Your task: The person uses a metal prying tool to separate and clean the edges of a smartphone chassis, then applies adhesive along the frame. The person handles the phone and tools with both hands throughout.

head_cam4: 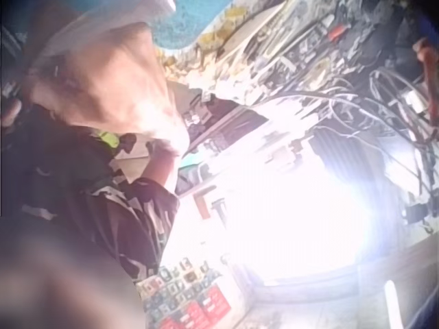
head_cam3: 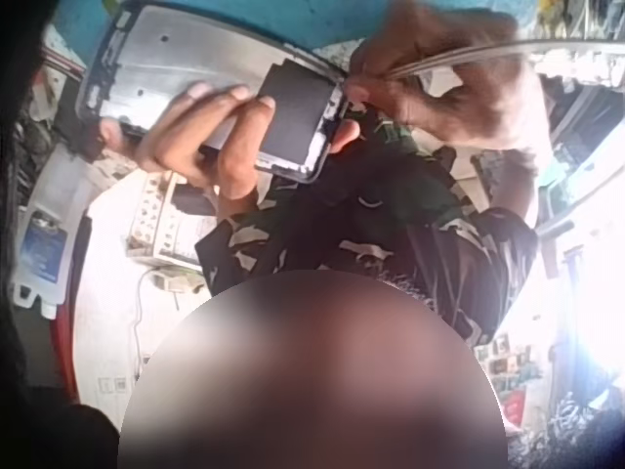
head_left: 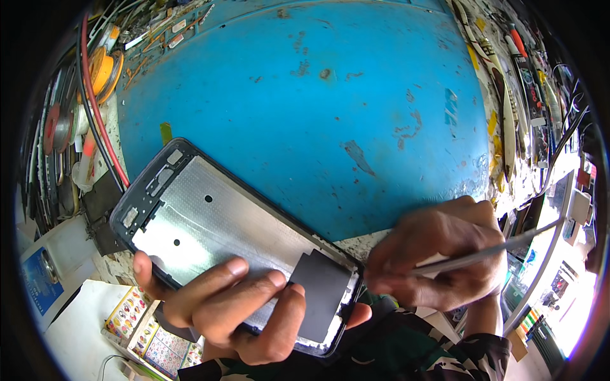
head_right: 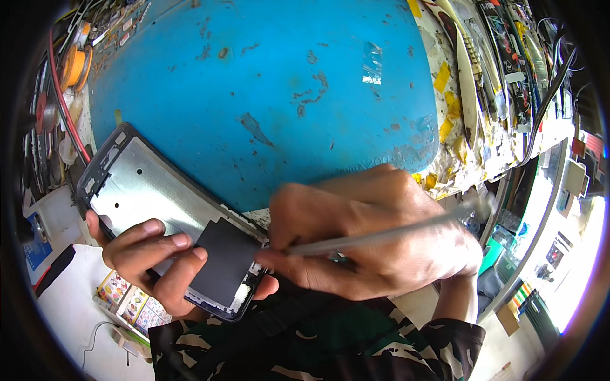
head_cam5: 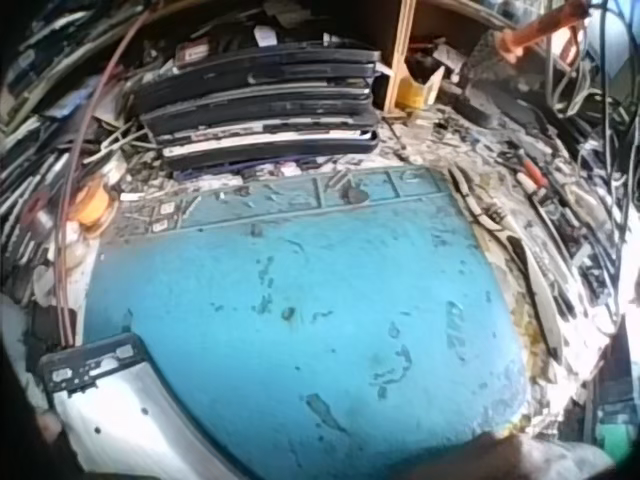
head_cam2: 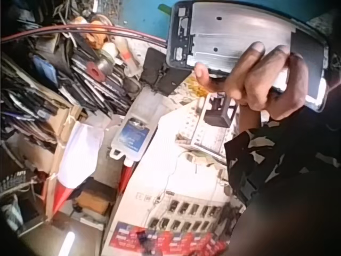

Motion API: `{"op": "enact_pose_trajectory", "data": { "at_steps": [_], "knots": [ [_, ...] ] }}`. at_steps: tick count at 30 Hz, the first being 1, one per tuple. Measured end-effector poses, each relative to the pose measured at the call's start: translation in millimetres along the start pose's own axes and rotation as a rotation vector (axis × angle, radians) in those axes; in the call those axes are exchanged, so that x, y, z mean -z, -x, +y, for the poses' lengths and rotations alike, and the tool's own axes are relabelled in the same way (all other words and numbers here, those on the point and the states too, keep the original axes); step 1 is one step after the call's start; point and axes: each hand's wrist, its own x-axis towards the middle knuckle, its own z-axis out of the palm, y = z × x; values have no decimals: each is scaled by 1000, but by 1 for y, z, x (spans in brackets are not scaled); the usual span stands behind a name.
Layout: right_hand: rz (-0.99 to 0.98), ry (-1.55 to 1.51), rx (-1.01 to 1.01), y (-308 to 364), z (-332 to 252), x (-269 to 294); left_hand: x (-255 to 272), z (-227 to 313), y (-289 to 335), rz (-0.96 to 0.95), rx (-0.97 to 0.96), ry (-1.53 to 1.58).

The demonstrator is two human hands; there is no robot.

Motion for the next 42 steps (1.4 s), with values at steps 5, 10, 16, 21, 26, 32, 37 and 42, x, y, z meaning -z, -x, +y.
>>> {"op": "enact_pose_trajectory", "data": {
  "at_steps": [5, 10, 16, 21, 26, 32, 37, 42],
  "knots": [
    [-15, 13, -9, 1, 1, 2, -4, 6, -1, 49, 78, 17],
    [-9, 192, -51, 0, -4, 0, 2, 6, 1, -9, 83, 16],
    [14, 321, -45, -1, -8, 0, -5, 3, 2, 22, 46, 42],
    [63, 210, 19, 1, -2, -2, -8, 8, 1, 58, 78, 42],
    [30, 259, 25, 2, -4, 0, -16, 15, -2, 138, 113, 43],
    [78, 333, 77, 0, -1, -3, -19, 16, -3, 191, 108, 75],
    [132, 287, 92, 2, 1, -4, -23, 10, -1, 232, 67, 66],
    [108, 237, 84, 5, 2, -3, -27, 7, -1, 261, 34, 50]
  ]
}}
